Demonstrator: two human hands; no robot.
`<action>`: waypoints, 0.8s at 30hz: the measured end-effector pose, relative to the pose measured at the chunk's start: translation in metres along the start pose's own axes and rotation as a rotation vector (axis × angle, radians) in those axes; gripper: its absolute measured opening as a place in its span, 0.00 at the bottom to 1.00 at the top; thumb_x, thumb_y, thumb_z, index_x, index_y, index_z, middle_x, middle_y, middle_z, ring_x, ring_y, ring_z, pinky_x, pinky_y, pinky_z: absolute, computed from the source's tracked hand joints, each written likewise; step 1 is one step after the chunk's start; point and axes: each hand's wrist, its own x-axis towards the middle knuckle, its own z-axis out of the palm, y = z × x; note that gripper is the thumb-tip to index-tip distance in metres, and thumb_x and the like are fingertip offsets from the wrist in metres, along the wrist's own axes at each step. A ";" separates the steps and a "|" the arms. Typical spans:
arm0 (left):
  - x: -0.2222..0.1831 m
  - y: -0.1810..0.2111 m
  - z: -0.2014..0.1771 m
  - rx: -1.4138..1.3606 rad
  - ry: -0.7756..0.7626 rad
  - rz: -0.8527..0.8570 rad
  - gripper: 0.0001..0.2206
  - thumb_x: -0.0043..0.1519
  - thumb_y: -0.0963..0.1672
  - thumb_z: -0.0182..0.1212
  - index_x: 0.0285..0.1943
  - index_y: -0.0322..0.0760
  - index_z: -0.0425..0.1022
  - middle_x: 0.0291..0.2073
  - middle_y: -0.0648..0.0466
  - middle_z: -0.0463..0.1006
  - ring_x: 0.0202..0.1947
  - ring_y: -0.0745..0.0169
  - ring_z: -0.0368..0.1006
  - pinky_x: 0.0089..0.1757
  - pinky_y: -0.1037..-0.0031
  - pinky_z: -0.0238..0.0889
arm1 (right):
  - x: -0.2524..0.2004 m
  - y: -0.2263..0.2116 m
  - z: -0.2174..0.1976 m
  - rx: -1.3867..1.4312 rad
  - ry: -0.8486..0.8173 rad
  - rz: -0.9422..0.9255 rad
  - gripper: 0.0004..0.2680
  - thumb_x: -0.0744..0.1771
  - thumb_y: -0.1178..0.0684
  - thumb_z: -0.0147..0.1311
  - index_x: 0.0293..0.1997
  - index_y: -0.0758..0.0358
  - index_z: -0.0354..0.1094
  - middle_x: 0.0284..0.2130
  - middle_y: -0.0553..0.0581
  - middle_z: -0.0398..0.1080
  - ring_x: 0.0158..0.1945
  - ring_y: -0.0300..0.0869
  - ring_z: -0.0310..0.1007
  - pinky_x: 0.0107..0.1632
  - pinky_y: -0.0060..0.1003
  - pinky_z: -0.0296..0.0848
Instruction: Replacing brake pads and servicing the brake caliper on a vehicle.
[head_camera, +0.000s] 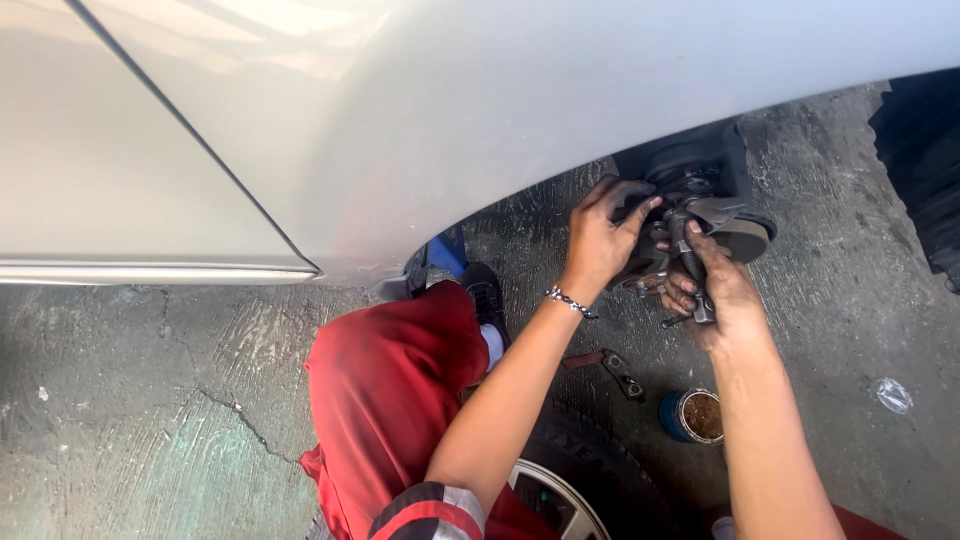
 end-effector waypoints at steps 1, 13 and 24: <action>-0.002 -0.001 0.002 -0.031 0.014 -0.009 0.09 0.60 0.43 0.69 0.46 0.34 0.80 0.44 0.48 0.81 0.45 0.51 0.81 0.46 0.69 0.75 | 0.001 0.000 -0.001 0.006 0.014 -0.002 0.11 0.70 0.46 0.54 0.43 0.66 0.68 0.20 0.46 0.64 0.17 0.31 0.53 0.21 0.28 0.52; -0.033 -0.003 0.008 -0.021 0.049 -0.060 0.12 0.67 0.45 0.62 0.54 0.33 0.80 0.50 0.46 0.81 0.53 0.47 0.78 0.55 0.65 0.72 | 0.003 0.012 -0.018 -0.034 -0.118 -0.079 0.14 0.70 0.43 0.57 0.46 0.66 0.71 0.19 0.47 0.59 0.21 0.32 0.57 0.26 0.28 0.57; -0.048 -0.015 0.016 -0.078 0.025 -0.046 0.23 0.63 0.47 0.67 0.66 0.35 0.74 0.63 0.44 0.73 0.64 0.47 0.72 0.62 0.65 0.67 | -0.009 0.015 -0.037 -0.054 -0.155 -0.227 0.34 0.51 0.29 0.70 0.50 0.68 0.68 0.46 0.58 0.74 0.44 0.41 0.76 0.44 0.35 0.75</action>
